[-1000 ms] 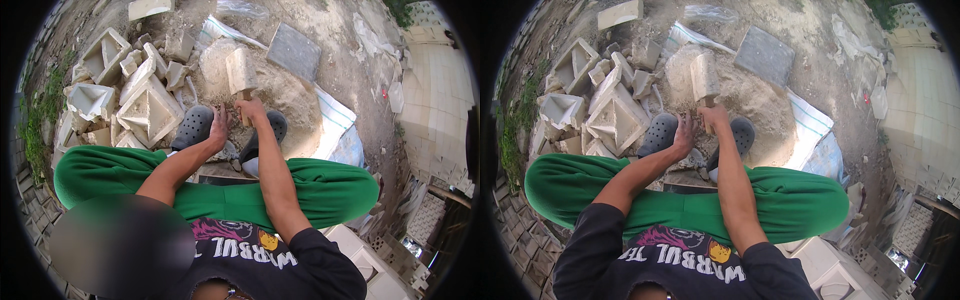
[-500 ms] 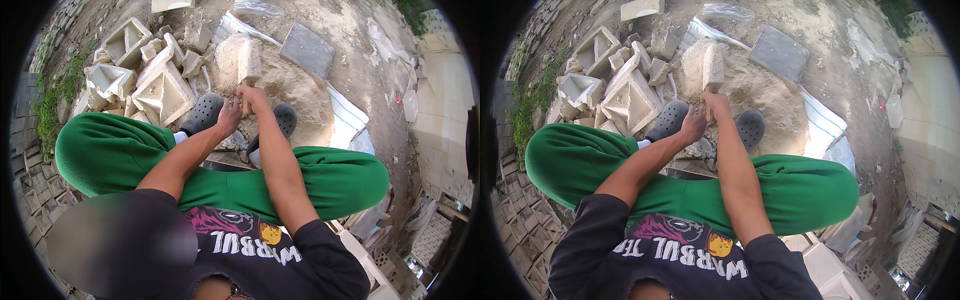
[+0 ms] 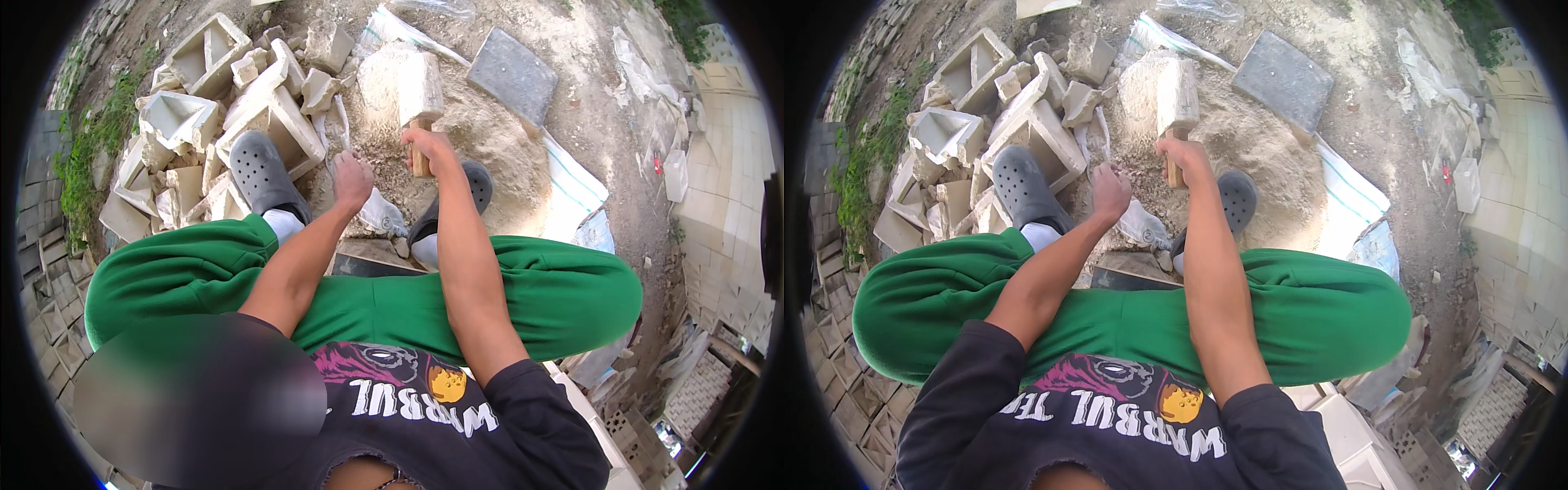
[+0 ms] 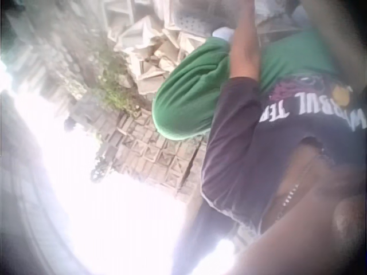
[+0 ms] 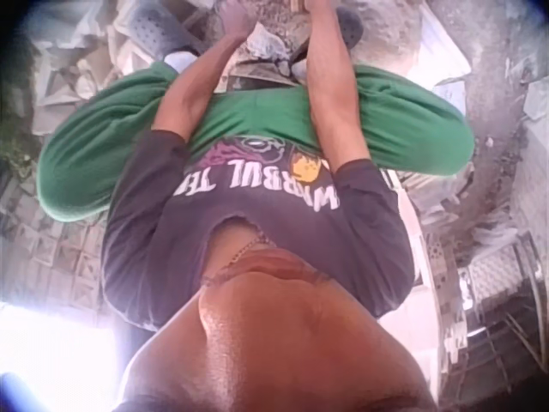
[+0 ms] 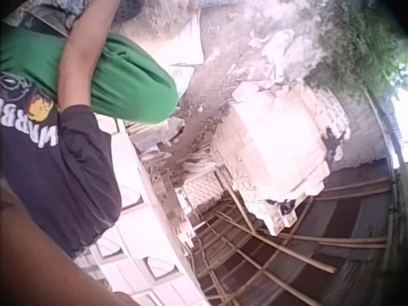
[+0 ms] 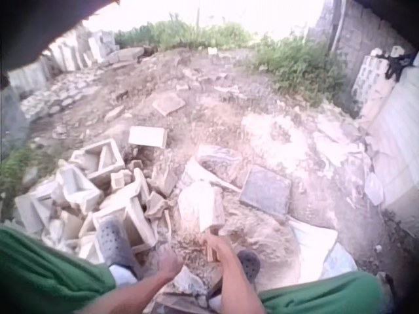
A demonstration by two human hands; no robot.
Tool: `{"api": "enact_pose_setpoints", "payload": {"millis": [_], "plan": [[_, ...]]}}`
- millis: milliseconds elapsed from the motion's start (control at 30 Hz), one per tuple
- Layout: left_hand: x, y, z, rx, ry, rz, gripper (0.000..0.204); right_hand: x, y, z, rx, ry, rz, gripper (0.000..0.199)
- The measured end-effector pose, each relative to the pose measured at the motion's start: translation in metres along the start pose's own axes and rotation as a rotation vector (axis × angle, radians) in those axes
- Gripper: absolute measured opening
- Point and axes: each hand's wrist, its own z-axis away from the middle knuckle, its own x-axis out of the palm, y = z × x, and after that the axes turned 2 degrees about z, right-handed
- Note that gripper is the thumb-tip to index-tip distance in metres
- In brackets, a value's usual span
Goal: The person sits on the ground and repeatedly strikes a small piece of stone with a wooden mallet to break it into smaller fragments. The person handles the stone pieces with their hands, repositioning them between strikes.
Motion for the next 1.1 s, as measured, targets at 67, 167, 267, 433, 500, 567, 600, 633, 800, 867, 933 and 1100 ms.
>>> {"api": "enact_pose_setpoints", "payload": {"millis": [67, 167, 267, 433, 500, 567, 600, 633, 800, 867, 933, 1100], "plan": [[0.001, -0.033, -0.010, 0.032, 0.091, 0.117, 0.025, 0.000, 0.002, -0.001, 0.024, -0.006, -0.005, 0.024], [-0.007, -0.039, -0.025, 0.117, 0.000, 0.156, 0.019, -0.003, -0.002, 0.001, 0.068, -0.036, 0.026, 0.019], [-0.013, -0.034, -0.028, 0.318, -0.047, 0.102, 0.024, 0.002, -0.007, 0.004, 0.109, -0.031, 0.041, 0.020], [-0.016, -0.012, -0.034, 0.422, -0.182, -0.005, 0.050, 0.006, -0.016, -0.002, 0.116, 0.014, 0.040, 0.025], [-0.018, 0.003, -0.031, 0.373, -0.186, -0.138, 0.061, 0.005, -0.019, -0.002, 0.111, 0.012, 0.038, 0.027], [-0.016, 0.009, -0.029, 0.360, -0.242, -0.212, 0.071, 0.004, -0.020, -0.002, 0.112, -0.013, 0.031, 0.027], [-0.014, 0.014, -0.027, 0.333, -0.264, -0.227, 0.071, 0.006, -0.021, 0.000, 0.113, -0.008, 0.019, 0.028], [-0.014, 0.022, -0.025, 0.308, -0.283, -0.242, 0.071, 0.006, -0.020, -0.001, 0.113, -0.003, 0.017, 0.028], [0.005, 0.031, -0.007, 0.215, -0.208, -0.284, 0.060, 0.003, -0.014, -0.008, 0.097, -0.029, 0.031, 0.026], [0.006, 0.035, -0.005, 0.128, -0.257, -0.203, 0.051, 0.003, -0.009, -0.009, 0.093, -0.014, 0.037, 0.026], [0.004, 0.037, -0.006, 0.126, -0.305, -0.176, 0.034, 0.003, -0.012, -0.006, 0.087, -0.017, 0.032, 0.026], [0.011, 0.028, -0.019, 0.109, -0.255, -0.066, 0.020, -0.003, -0.010, -0.006, 0.093, -0.043, 0.002, 0.027]]}}
